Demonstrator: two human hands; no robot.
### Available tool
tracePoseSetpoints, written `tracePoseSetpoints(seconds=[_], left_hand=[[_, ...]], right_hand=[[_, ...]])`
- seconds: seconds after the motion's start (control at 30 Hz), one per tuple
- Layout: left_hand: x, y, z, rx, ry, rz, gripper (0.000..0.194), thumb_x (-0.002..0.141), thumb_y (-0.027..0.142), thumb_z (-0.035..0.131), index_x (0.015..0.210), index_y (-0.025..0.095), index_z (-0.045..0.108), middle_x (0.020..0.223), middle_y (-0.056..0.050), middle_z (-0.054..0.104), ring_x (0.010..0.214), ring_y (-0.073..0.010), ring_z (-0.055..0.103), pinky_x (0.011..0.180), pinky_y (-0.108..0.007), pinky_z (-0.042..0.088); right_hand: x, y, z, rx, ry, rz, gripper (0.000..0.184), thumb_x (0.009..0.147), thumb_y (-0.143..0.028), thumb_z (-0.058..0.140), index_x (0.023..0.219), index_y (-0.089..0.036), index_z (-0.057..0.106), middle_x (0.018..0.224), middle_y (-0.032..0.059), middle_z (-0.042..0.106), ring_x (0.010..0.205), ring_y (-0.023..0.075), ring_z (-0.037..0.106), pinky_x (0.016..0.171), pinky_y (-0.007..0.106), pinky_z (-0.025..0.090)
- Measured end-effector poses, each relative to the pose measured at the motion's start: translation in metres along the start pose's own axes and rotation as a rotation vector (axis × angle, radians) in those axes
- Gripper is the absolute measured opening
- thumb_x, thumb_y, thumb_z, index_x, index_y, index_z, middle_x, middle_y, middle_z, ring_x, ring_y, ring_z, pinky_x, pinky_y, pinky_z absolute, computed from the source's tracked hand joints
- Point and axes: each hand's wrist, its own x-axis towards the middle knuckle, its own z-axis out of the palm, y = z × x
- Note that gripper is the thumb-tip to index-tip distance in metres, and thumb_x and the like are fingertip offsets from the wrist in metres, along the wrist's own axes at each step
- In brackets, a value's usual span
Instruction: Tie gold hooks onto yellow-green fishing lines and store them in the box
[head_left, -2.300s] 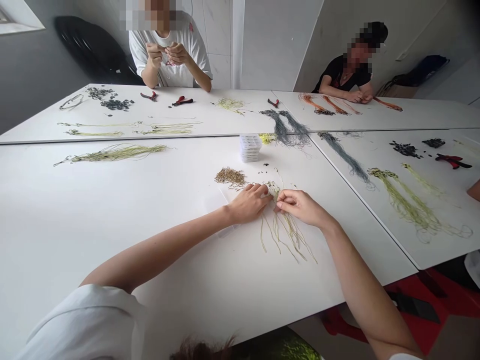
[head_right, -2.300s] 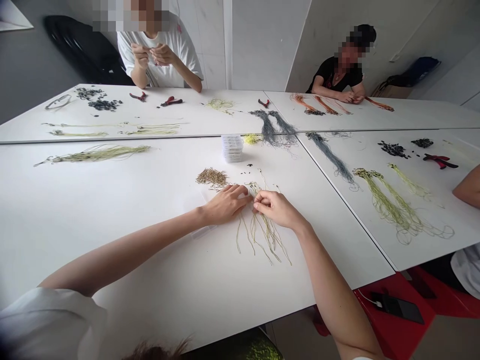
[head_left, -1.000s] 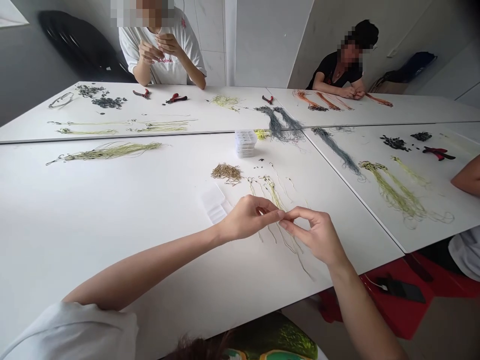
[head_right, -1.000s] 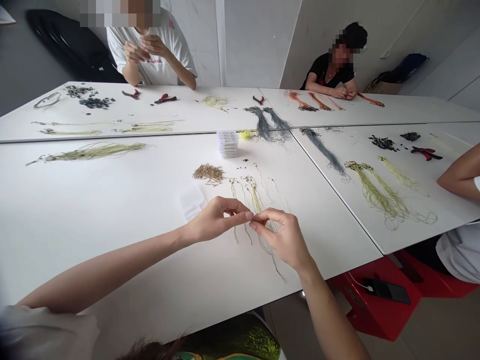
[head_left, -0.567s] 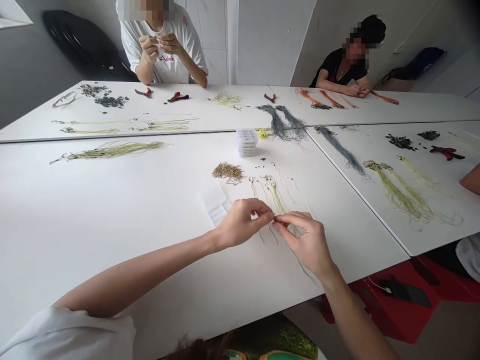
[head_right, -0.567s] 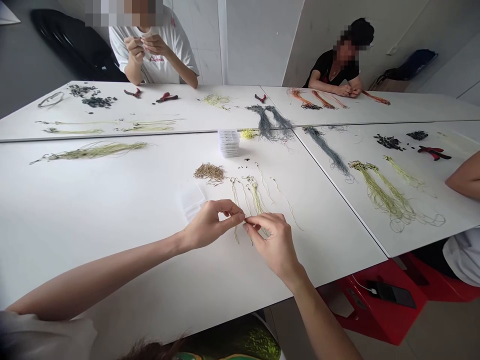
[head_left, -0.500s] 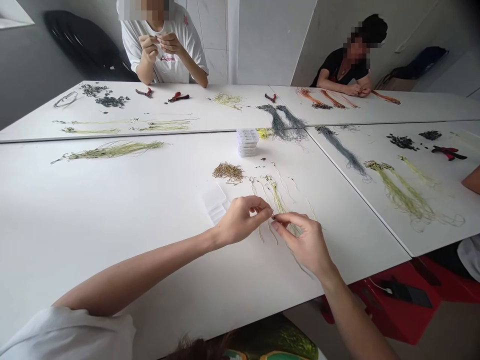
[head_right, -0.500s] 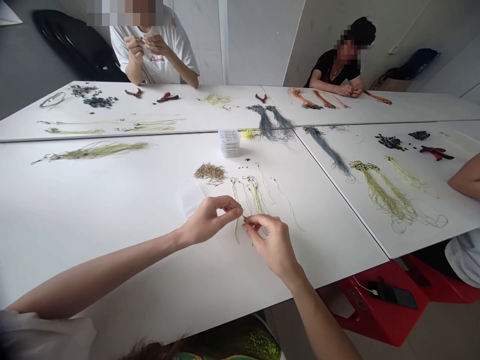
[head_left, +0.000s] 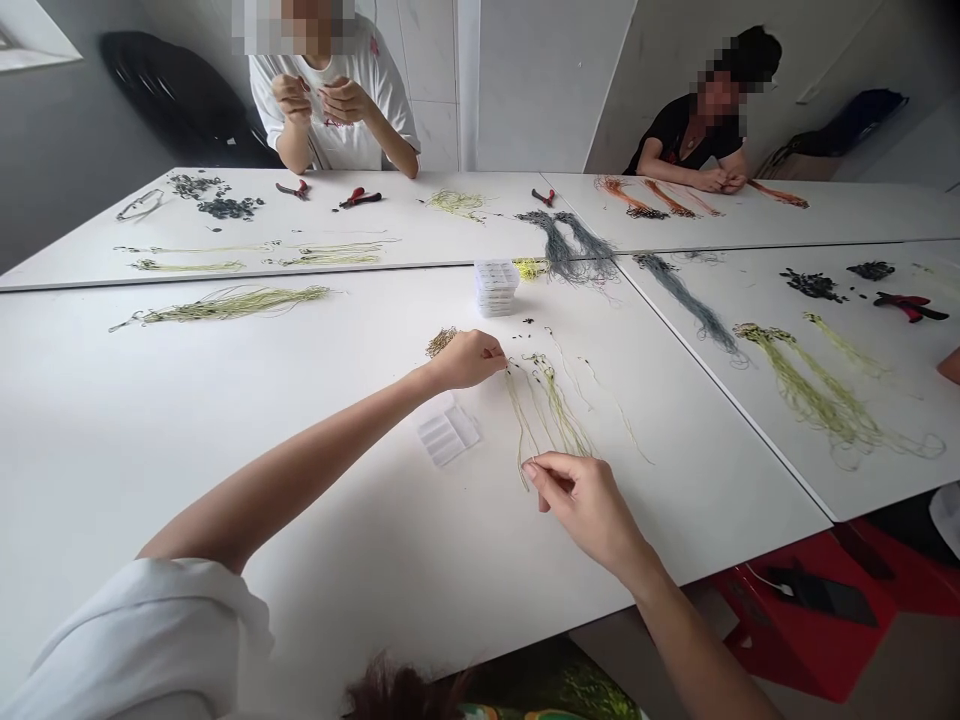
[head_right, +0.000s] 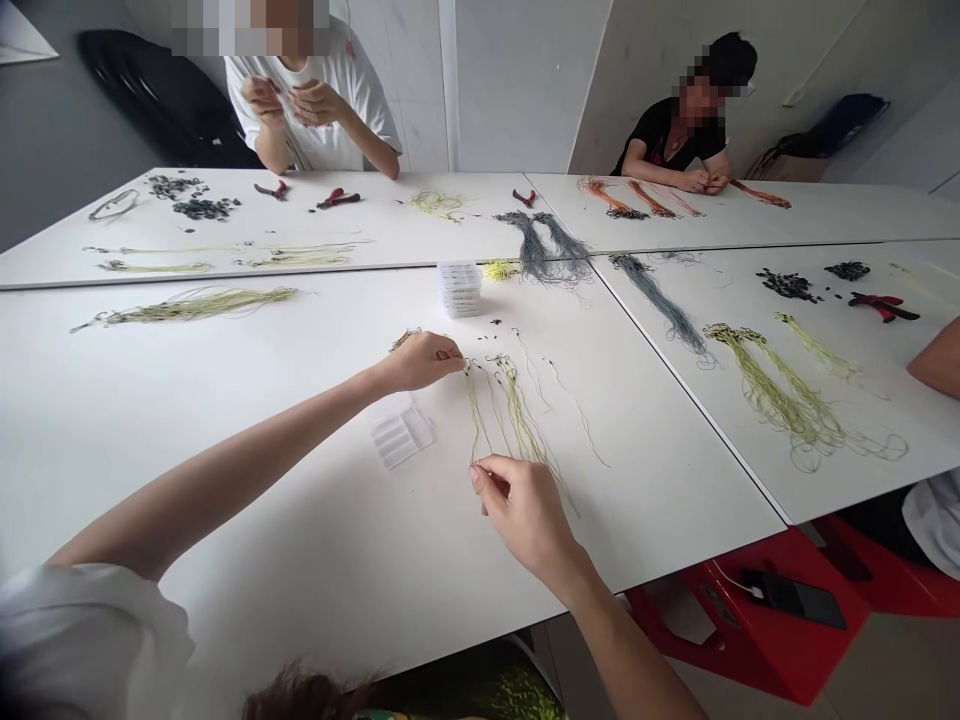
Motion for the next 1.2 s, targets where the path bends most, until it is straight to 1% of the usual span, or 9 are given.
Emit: tracePoseSetpoints(seconds=[0.17,0.27,0.4,0.53,0.6,0.7,0.8,1.0,1.2], left_hand=[[0.016,-0.001,0.013,0.085,0.011,0.032,0.017,0.078,0.022,0.052,0.068,0.016,0.064,0.067,-0.003,0.065,0.061,-0.0140,0.055,0.057,-0.026,0.037],[0.021,-0.001,0.018,0.131,0.029,0.038,0.018,0.076,0.019,0.049,0.063,0.015,0.061,0.062,-0.004,0.061,0.055,-0.0128,0.049,0.054,-0.026,0.033],[0.025,-0.002,0.025,0.181,0.051,0.037,0.019,0.073,0.016,0.047,0.058,0.015,0.059,0.056,-0.005,0.057,0.050,-0.0126,0.043,0.052,-0.028,0.029],[0.029,-0.001,0.030,0.207,0.068,0.042,0.020,0.073,0.017,0.047,0.057,0.015,0.058,0.055,-0.006,0.056,0.051,-0.0137,0.044,0.052,-0.028,0.029],[0.030,0.000,0.031,0.214,0.074,0.042,0.021,0.073,0.017,0.047,0.057,0.016,0.059,0.055,-0.006,0.056,0.051,-0.0146,0.046,0.052,-0.029,0.030],[0.031,0.002,0.031,0.222,0.081,0.033,0.022,0.074,0.018,0.047,0.057,0.016,0.061,0.056,-0.008,0.059,0.053,-0.0163,0.050,0.052,-0.029,0.032],[0.030,0.002,0.031,0.229,0.092,0.019,0.023,0.076,0.018,0.048,0.062,0.015,0.066,0.061,-0.009,0.063,0.057,-0.0179,0.055,0.055,-0.029,0.037],[0.025,0.002,0.028,0.238,0.144,0.028,0.027,0.082,0.019,0.048,0.095,0.015,0.072,0.085,-0.010,0.071,0.072,-0.0195,0.062,0.067,-0.029,0.046],[0.010,0.003,0.031,0.277,0.136,0.137,0.028,0.084,0.021,0.049,0.096,0.018,0.074,0.085,-0.009,0.070,0.080,-0.0221,0.062,0.077,-0.034,0.047]], right_hand=[[0.006,0.003,0.002,-0.263,0.112,-0.031,0.028,0.092,-0.033,0.047,0.071,-0.022,0.061,0.048,-0.0041,0.042,0.045,0.0120,0.034,0.050,0.026,0.030],[0.008,0.006,0.001,-0.352,0.137,-0.040,0.025,0.092,-0.031,0.047,0.077,-0.022,0.065,0.047,-0.0052,0.043,0.046,0.0116,0.031,0.059,0.027,0.035],[0.009,0.010,0.003,-0.385,0.151,-0.050,0.024,0.092,-0.029,0.047,0.079,-0.022,0.067,0.048,-0.0058,0.048,0.046,0.0111,0.033,0.070,0.030,0.038],[0.010,0.012,0.004,-0.389,0.155,-0.073,0.025,0.092,-0.028,0.047,0.077,-0.022,0.066,0.048,-0.0057,0.048,0.046,0.0113,0.034,0.069,0.030,0.037],[0.011,0.012,0.005,-0.394,0.168,-0.095,0.024,0.093,-0.028,0.047,0.081,-0.022,0.068,0.049,-0.0050,0.050,0.046,0.0119,0.037,0.068,0.030,0.037],[0.012,0.011,0.004,-0.402,0.153,-0.148,0.023,0.093,-0.026,0.046,0.097,-0.022,0.068,0.053,-0.0038,0.055,0.048,0.0128,0.042,0.071,0.031,0.037],[0.012,0.010,0.004,-0.388,0.099,-0.190,0.025,0.093,-0.022,0.044,0.105,-0.023,0.067,0.059,-0.0030,0.062,0.051,0.0130,0.047,0.074,0.031,0.037],[0.013,0.012,0.005,-0.370,0.088,-0.186,0.025,0.093,-0.021,0.044,0.102,-0.023,0.068,0.062,-0.0022,0.065,0.052,0.0132,0.050,0.074,0.032,0.036],[0.013,0.014,0.006,-0.382,0.071,-0.191,0.024,0.093,-0.020,0.044,0.097,-0.023,0.068,0.063,-0.0028,0.065,0.053,0.0128,0.049,0.071,0.032,0.034]])
